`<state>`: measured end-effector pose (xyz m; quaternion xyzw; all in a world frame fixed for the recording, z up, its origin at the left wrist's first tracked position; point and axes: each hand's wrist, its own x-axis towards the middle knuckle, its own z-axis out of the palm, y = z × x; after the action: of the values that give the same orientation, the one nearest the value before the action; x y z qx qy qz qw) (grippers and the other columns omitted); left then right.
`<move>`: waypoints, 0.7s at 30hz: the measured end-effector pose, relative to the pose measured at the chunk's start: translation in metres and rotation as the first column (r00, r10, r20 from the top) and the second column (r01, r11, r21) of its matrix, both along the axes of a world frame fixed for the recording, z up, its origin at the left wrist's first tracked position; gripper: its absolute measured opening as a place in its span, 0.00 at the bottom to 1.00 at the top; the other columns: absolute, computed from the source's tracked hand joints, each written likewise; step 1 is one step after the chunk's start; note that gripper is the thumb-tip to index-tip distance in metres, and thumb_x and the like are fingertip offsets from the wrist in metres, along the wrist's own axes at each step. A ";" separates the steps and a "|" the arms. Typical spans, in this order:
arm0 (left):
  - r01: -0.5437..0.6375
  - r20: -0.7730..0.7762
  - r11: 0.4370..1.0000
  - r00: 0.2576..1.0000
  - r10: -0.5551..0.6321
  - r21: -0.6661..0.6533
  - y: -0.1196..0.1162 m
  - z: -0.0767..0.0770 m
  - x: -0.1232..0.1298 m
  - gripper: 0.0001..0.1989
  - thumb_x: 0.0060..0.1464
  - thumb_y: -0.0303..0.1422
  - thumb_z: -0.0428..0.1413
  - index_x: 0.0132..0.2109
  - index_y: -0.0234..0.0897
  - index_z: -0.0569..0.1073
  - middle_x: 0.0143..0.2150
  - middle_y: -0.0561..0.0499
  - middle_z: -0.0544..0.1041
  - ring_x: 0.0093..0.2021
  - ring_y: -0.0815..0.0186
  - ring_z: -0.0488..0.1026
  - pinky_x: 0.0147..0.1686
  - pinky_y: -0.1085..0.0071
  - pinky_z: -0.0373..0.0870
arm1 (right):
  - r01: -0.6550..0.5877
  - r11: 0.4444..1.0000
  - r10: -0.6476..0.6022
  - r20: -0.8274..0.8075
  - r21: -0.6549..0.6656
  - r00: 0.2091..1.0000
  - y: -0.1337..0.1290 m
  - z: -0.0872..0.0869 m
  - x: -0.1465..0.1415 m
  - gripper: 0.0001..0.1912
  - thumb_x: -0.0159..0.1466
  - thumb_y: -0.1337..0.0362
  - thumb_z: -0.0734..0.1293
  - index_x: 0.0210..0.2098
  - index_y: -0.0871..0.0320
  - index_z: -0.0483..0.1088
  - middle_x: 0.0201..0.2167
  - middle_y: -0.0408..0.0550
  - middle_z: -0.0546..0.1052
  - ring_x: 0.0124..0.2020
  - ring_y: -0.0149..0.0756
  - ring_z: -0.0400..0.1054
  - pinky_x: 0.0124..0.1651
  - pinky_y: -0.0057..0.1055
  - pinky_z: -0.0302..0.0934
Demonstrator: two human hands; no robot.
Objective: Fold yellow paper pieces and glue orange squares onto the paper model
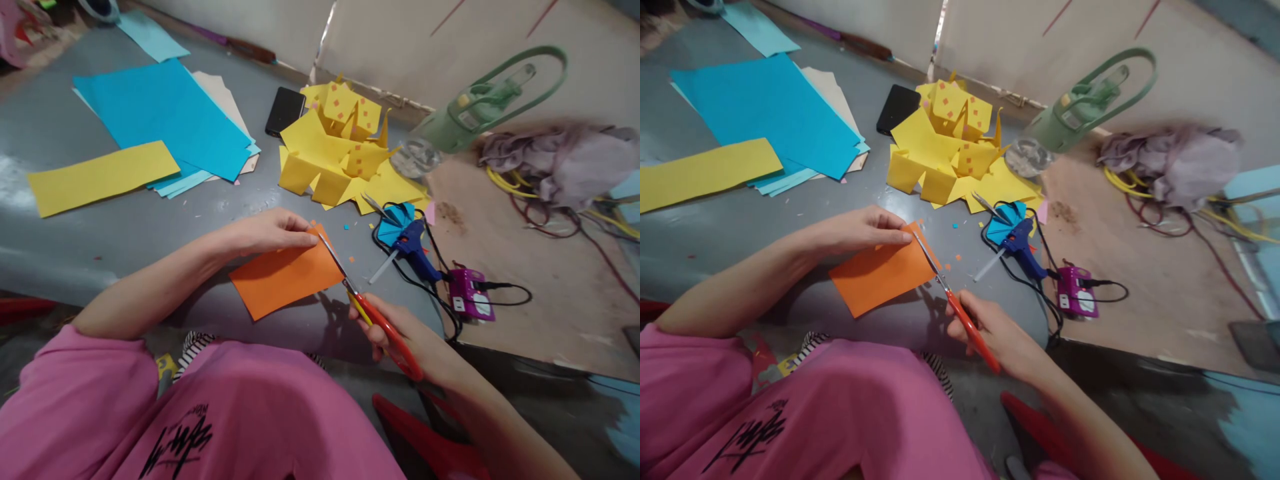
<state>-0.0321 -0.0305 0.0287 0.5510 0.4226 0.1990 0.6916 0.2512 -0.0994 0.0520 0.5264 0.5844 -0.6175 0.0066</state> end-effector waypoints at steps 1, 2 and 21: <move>0.006 0.018 1.000 1.000 -0.006 -0.021 0.000 -0.001 0.000 0.14 0.56 0.43 0.59 0.33 0.36 0.78 0.30 0.51 0.78 0.25 0.70 0.70 0.25 0.75 0.60 | -0.009 1.000 0.009 0.000 0.012 1.000 0.001 0.000 -0.001 0.29 0.60 0.35 0.66 0.40 0.55 0.65 0.23 0.36 0.63 0.23 0.28 0.58 0.27 0.27 0.66; 0.011 0.030 0.999 0.999 -0.010 -0.037 0.000 -0.001 0.000 0.14 0.56 0.43 0.59 0.34 0.36 0.78 0.31 0.51 0.78 0.26 0.70 0.71 0.25 0.75 0.60 | -0.015 1.000 0.015 -0.002 0.018 1.000 0.001 0.000 -0.002 0.29 0.60 0.34 0.65 0.40 0.55 0.65 0.23 0.36 0.62 0.23 0.28 0.57 0.27 0.27 0.66; 0.018 0.024 1.000 1.000 -0.018 -0.018 0.000 0.001 0.000 0.13 0.55 0.43 0.60 0.32 0.37 0.77 0.27 0.53 0.75 0.24 0.71 0.67 0.24 0.74 0.57 | -0.004 1.000 0.004 -0.021 0.004 1.000 0.005 -0.004 -0.005 0.24 0.60 0.39 0.67 0.37 0.53 0.63 0.21 0.35 0.63 0.20 0.28 0.58 0.23 0.26 0.60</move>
<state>-0.0318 -0.0307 0.0296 0.5459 0.4113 0.1953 0.7033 0.2460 -0.0943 0.0476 0.5185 0.5868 -0.6219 0.0007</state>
